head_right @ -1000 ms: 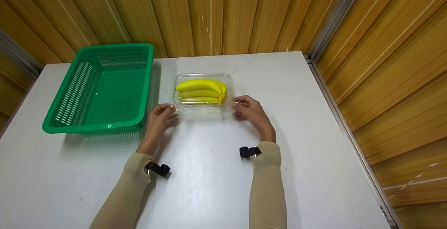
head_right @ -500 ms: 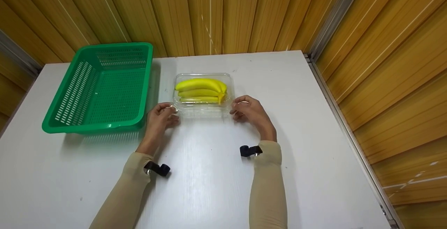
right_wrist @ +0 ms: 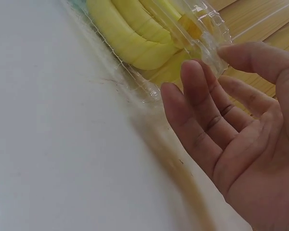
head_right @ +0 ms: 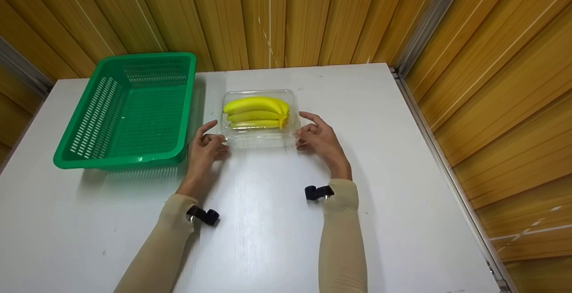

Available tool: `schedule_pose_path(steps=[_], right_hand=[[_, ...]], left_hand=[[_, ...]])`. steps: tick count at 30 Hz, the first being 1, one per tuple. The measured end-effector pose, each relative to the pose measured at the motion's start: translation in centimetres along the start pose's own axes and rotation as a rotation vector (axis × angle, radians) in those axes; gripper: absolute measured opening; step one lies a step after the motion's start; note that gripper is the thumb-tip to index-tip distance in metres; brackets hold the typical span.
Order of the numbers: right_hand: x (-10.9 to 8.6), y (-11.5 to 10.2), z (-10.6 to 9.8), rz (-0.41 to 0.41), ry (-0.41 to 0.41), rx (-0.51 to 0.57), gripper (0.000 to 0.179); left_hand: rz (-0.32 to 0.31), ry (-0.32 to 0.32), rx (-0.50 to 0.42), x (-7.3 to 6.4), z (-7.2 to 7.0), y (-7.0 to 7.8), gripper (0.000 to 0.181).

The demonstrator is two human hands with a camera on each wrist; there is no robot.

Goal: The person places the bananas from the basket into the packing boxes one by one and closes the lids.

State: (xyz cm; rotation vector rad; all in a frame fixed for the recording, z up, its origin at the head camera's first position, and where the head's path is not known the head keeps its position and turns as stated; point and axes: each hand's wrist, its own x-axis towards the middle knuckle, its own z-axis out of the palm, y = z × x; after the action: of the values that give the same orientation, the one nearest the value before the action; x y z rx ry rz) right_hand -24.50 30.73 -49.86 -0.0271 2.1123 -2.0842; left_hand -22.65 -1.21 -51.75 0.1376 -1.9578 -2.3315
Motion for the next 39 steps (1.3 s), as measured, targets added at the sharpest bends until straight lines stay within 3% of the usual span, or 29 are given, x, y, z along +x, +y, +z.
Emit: schedule_pose_path(steps=[12, 30, 39], right_hand=[[0.2, 0.2, 0.1, 0.007, 0.01, -0.02, 0.056], [0.5, -0.1, 1.0, 0.062, 0.029, -0.035, 0.055], [0.3, -0.7, 1.1, 0.044, 0.036, -0.065, 0.055]], left_hand=[[0.019, -0.022, -0.001, 0.2, 0.0, -0.2, 0.048], [0.011, 0.004, 0.041, 0.1, 0.5, 0.3, 0.046], [0.046, 0.016, 0.08, 0.3, 0.5, 0.8, 0.045]])
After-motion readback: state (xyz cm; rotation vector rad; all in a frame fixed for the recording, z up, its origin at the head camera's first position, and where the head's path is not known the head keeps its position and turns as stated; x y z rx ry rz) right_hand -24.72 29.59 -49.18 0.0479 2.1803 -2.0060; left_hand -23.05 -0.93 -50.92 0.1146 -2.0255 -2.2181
